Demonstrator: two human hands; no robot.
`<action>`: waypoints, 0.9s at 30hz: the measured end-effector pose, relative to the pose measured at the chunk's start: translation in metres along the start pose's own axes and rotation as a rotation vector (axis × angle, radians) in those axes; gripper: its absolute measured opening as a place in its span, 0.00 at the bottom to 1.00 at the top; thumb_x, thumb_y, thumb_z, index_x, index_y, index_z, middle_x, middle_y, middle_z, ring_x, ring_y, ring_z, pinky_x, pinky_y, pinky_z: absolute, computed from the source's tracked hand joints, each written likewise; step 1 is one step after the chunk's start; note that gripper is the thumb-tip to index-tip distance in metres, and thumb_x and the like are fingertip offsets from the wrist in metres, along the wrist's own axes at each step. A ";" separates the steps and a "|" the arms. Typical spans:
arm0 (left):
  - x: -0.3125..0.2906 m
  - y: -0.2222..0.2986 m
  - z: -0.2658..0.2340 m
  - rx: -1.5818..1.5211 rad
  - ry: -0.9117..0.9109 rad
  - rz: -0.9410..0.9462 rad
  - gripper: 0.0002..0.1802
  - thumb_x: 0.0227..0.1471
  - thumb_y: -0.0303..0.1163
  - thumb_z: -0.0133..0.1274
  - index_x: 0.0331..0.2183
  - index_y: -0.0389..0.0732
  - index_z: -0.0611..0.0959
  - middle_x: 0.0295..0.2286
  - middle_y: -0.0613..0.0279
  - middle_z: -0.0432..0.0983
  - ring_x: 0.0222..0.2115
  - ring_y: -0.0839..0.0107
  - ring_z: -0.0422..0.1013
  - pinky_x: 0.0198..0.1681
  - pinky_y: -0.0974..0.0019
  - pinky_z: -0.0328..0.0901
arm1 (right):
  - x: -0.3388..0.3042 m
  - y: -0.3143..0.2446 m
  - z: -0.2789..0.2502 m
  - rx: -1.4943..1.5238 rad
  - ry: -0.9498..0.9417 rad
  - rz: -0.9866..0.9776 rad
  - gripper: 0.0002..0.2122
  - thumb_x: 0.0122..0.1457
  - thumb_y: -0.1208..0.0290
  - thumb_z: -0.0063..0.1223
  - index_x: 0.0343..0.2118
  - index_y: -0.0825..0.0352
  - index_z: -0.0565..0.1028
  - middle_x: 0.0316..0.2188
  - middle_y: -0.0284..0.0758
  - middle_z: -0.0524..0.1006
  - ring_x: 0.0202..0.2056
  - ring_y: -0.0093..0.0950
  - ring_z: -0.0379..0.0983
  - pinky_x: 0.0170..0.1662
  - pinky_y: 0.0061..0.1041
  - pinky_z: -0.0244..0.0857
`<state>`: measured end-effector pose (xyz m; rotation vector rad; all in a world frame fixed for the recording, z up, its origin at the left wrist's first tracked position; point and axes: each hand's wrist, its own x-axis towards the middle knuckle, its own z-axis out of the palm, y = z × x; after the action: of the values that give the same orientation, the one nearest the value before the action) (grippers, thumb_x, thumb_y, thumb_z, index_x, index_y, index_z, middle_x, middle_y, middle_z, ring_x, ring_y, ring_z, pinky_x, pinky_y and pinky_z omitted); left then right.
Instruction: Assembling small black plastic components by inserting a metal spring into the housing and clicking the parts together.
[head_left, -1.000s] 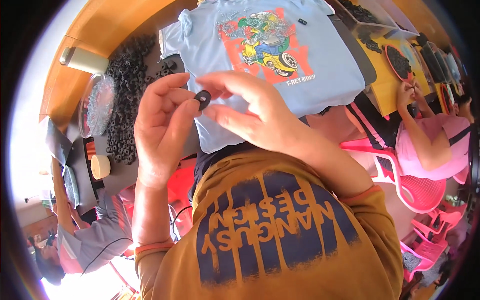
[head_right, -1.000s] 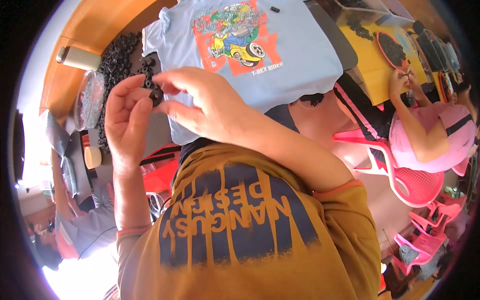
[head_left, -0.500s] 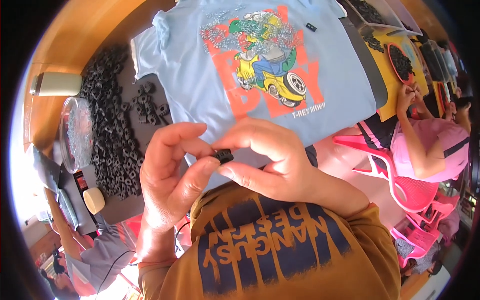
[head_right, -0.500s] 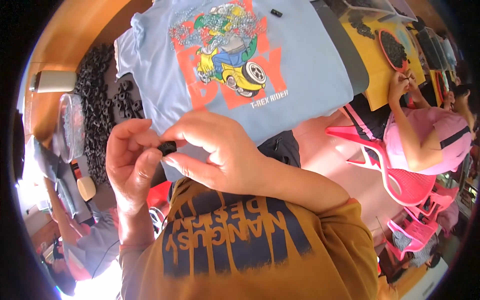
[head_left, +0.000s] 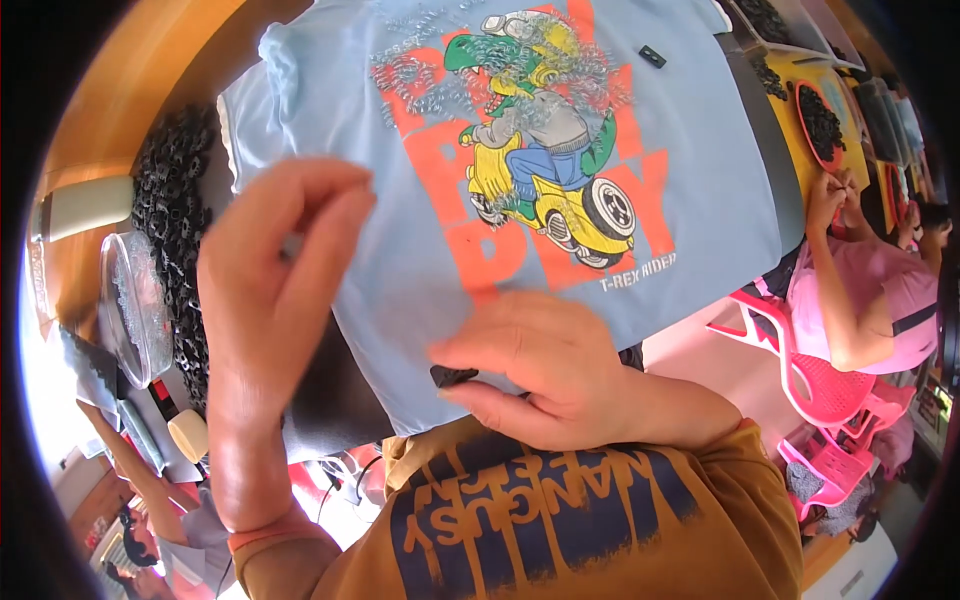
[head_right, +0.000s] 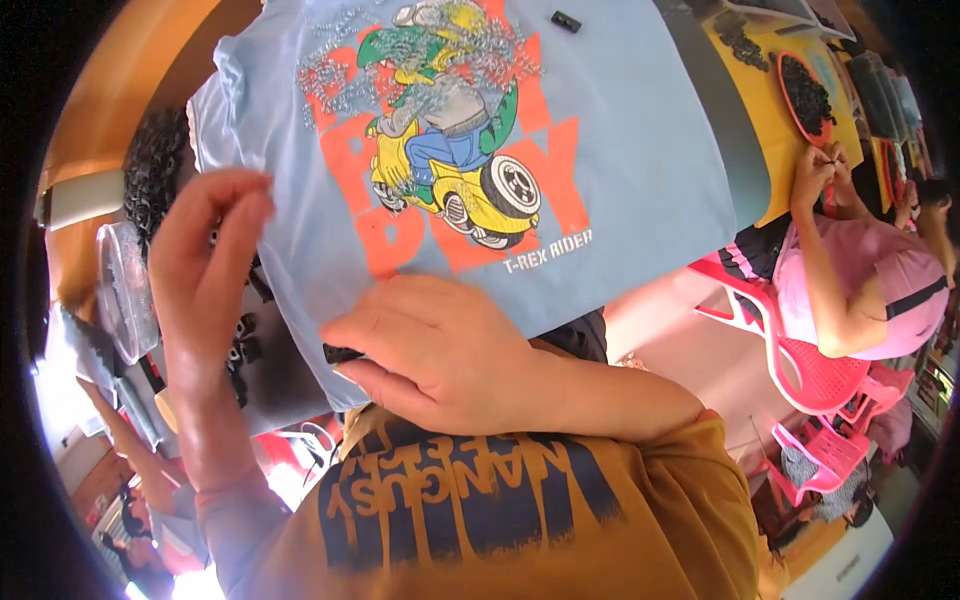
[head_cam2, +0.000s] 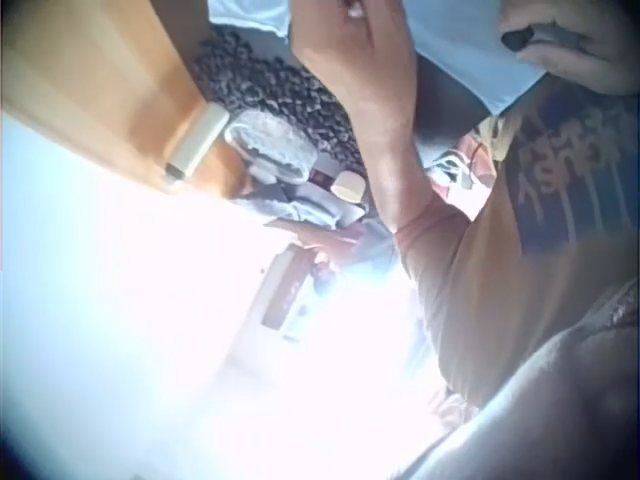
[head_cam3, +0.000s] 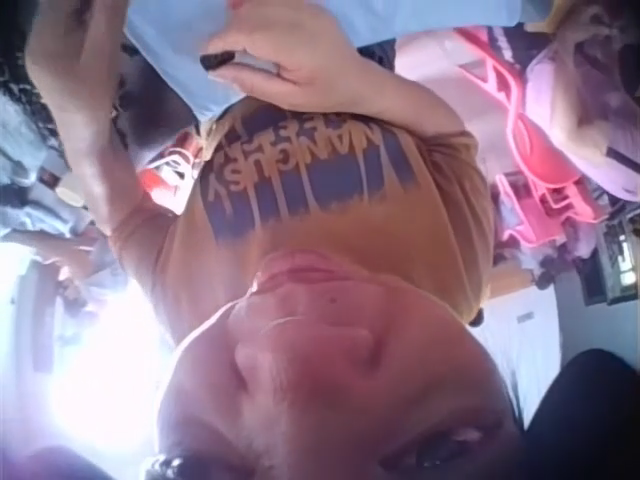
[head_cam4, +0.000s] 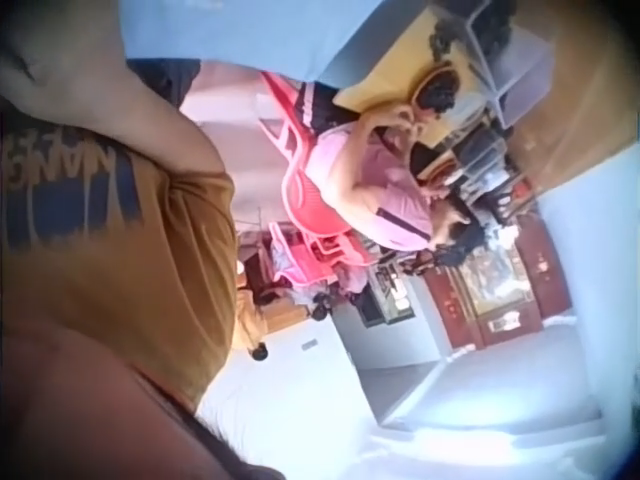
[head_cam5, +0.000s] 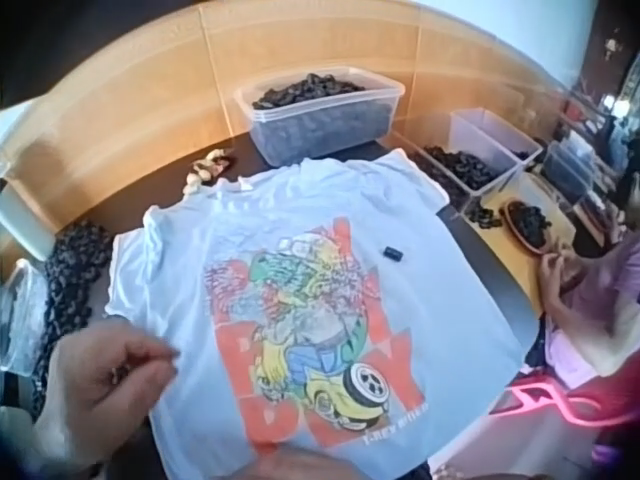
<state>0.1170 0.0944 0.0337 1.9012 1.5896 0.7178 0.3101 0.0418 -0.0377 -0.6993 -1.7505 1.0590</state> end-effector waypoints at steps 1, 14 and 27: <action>0.015 -0.006 0.004 0.084 0.039 0.109 0.08 0.50 0.22 0.55 0.35 0.35 0.79 0.26 0.61 0.74 0.25 0.75 0.68 0.32 0.73 0.64 | 0.000 0.000 0.000 0.005 -0.010 0.009 0.15 0.45 0.77 0.63 0.39 0.68 0.76 0.27 0.35 0.77 0.26 0.32 0.73 0.28 0.27 0.64; 0.046 -0.011 0.013 0.162 -0.027 0.152 0.10 0.53 0.25 0.52 0.39 0.36 0.81 0.29 0.61 0.75 0.27 0.71 0.69 0.32 0.71 0.63 | 0.001 -0.001 -0.008 0.120 -0.006 0.061 0.16 0.46 0.78 0.63 0.41 0.69 0.76 0.27 0.35 0.77 0.27 0.31 0.74 0.30 0.26 0.65; -0.044 0.019 0.016 -0.586 0.027 -0.269 0.17 0.54 0.27 0.53 0.44 0.27 0.75 0.31 0.57 0.76 0.23 0.79 0.67 0.30 0.78 0.61 | 0.004 -0.009 -0.011 0.726 0.067 0.433 0.11 0.58 0.81 0.51 0.44 0.72 0.66 0.38 0.40 0.75 0.40 0.24 0.72 0.44 0.26 0.68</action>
<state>0.1347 0.0470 0.0340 1.2362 1.4106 0.9619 0.3184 0.0445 -0.0266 -0.6360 -1.0426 1.8080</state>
